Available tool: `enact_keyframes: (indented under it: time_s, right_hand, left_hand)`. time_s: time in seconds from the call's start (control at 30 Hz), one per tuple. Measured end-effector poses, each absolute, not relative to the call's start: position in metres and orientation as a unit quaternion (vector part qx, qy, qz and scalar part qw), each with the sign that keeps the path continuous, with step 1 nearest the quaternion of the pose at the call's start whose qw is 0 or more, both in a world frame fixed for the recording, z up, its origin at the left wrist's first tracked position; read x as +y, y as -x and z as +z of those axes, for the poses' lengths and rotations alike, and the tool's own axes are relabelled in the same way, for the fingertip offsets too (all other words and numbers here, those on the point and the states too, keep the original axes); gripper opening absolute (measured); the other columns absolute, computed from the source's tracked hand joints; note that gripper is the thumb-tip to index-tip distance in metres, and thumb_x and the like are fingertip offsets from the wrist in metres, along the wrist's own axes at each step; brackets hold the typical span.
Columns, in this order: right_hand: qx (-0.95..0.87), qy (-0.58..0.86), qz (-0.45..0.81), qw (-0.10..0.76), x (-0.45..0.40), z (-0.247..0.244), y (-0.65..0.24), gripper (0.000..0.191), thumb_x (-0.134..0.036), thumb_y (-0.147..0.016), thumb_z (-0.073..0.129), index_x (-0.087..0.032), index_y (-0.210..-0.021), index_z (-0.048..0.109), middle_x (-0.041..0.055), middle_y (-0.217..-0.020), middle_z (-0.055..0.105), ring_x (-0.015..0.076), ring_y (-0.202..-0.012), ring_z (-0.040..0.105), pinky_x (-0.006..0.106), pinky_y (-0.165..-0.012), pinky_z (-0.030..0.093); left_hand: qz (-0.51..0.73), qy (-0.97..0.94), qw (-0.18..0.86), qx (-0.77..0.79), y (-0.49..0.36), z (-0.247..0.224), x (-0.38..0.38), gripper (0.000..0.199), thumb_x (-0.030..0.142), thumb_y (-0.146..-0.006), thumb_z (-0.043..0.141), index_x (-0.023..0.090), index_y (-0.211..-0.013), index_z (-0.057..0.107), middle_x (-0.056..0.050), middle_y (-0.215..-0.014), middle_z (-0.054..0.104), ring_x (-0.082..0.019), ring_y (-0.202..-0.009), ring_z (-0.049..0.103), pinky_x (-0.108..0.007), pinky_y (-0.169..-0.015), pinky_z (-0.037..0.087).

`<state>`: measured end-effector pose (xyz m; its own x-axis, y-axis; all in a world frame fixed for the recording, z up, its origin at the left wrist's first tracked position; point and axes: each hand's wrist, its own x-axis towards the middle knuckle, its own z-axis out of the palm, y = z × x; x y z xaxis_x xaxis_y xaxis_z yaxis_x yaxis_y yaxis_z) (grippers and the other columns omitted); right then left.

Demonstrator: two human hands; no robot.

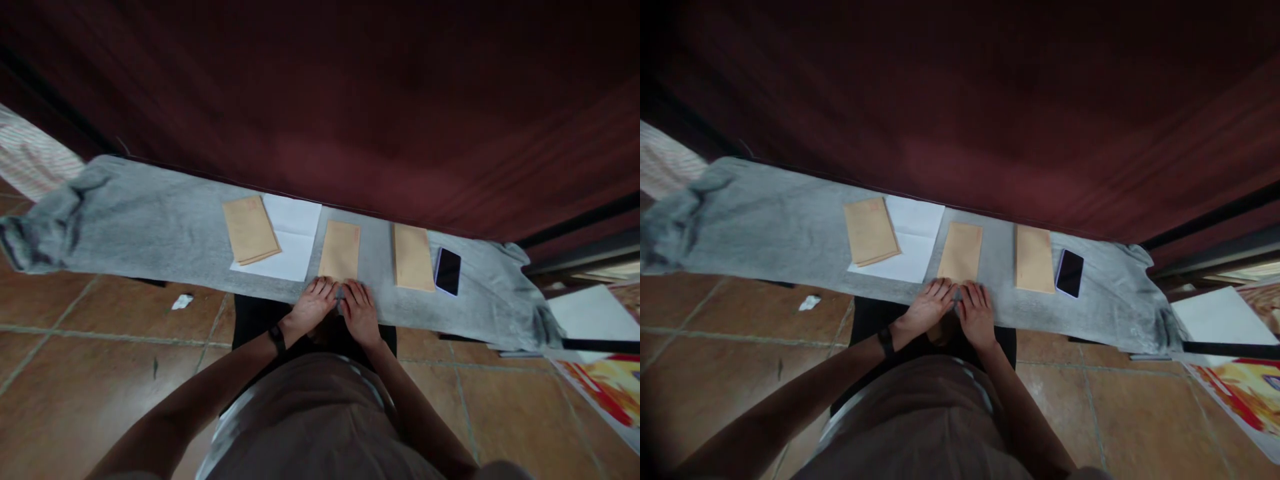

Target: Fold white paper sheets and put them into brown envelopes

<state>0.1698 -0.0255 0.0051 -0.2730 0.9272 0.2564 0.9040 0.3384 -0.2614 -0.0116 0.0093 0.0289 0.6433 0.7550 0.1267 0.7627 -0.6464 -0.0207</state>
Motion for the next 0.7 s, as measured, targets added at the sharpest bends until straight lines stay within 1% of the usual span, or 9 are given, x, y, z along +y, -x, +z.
enact_keyframes:
  time_s: [0.17, 0.3, 0.4, 0.47, 0.6, 0.7]
  right_hand:
    - [-0.805, 0.566, 0.028, 0.176, -0.027, 0.001, -0.164, 0.047, -0.028, -0.105, 0.039, -0.015, -0.15, 0.048, 0.0108, -0.153, 0.05, 0.0261, -0.143, 0.045, 0.047, -0.121, 0.032]
    - [-0.804, 0.568, 0.028, 0.176, -0.028, -0.001, -0.171, 0.046, -0.029, -0.106, 0.039, -0.018, -0.15, 0.048, 0.0091, -0.153, 0.051, 0.0249, -0.141, 0.047, 0.047, -0.121, 0.031]
    - [-0.798, 0.573, 0.03, 0.182, -0.029, -0.002, -0.179, 0.046, -0.028, -0.106, 0.038, -0.017, -0.15, 0.048, 0.0099, -0.151, 0.053, 0.0242, -0.14, 0.048, 0.048, -0.121, 0.031]
    - [-0.794, 0.577, 0.034, 0.188, -0.029, -0.002, -0.183, 0.046, -0.027, -0.106, 0.039, -0.017, -0.149, 0.049, 0.0105, -0.15, 0.054, 0.0243, -0.14, 0.048, 0.048, -0.12, 0.032]
    - [-0.783, 0.587, 0.041, 0.202, -0.027, 0.001, -0.182, 0.044, -0.025, -0.104, 0.04, -0.019, -0.146, 0.052, 0.0105, -0.147, 0.058, 0.0253, -0.137, 0.05, 0.05, -0.118, 0.033]
    - [-0.776, 0.594, 0.05, 0.208, -0.02, 0.005, -0.179, 0.042, -0.021, -0.102, 0.042, -0.02, -0.143, 0.055, 0.0103, -0.141, 0.062, 0.0247, -0.131, 0.054, 0.048, -0.115, 0.036]
  left_hand:
    - [-0.057, 0.913, 0.04, -0.402, 0.014, 0.022, 0.009, 0.045, 0.026, -0.103, 0.042, 0.006, -0.143, 0.049, -0.021, -0.151, 0.05, -0.029, -0.144, 0.045, -0.044, -0.119, 0.034]
    - [-0.052, 0.916, 0.038, -0.396, 0.014, 0.017, 0.01, 0.045, 0.026, -0.104, 0.041, 0.005, -0.143, 0.049, -0.022, -0.151, 0.05, -0.029, -0.145, 0.044, -0.045, -0.12, 0.034]
    - [-0.049, 0.914, 0.027, -0.402, 0.012, 0.017, 0.01, 0.045, 0.027, -0.104, 0.04, 0.005, -0.143, 0.05, -0.023, -0.152, 0.049, -0.028, -0.144, 0.044, -0.046, -0.12, 0.035]
    - [-0.043, 0.914, 0.021, -0.403, 0.011, 0.019, 0.01, 0.044, 0.023, -0.103, 0.041, 0.005, -0.142, 0.051, -0.024, -0.151, 0.049, -0.029, -0.144, 0.045, -0.045, -0.119, 0.035]
    - [-0.031, 0.918, 0.007, -0.396, 0.009, 0.026, 0.016, 0.047, 0.006, -0.095, 0.042, 0.008, -0.141, 0.052, -0.022, -0.146, 0.055, -0.028, -0.14, 0.049, -0.046, -0.116, 0.039]
    - [-0.023, 0.916, 0.013, -0.4, 0.007, 0.03, 0.024, 0.049, 0.001, -0.091, 0.042, 0.01, -0.138, 0.053, -0.021, -0.14, 0.06, -0.027, -0.133, 0.055, -0.044, -0.111, 0.044]
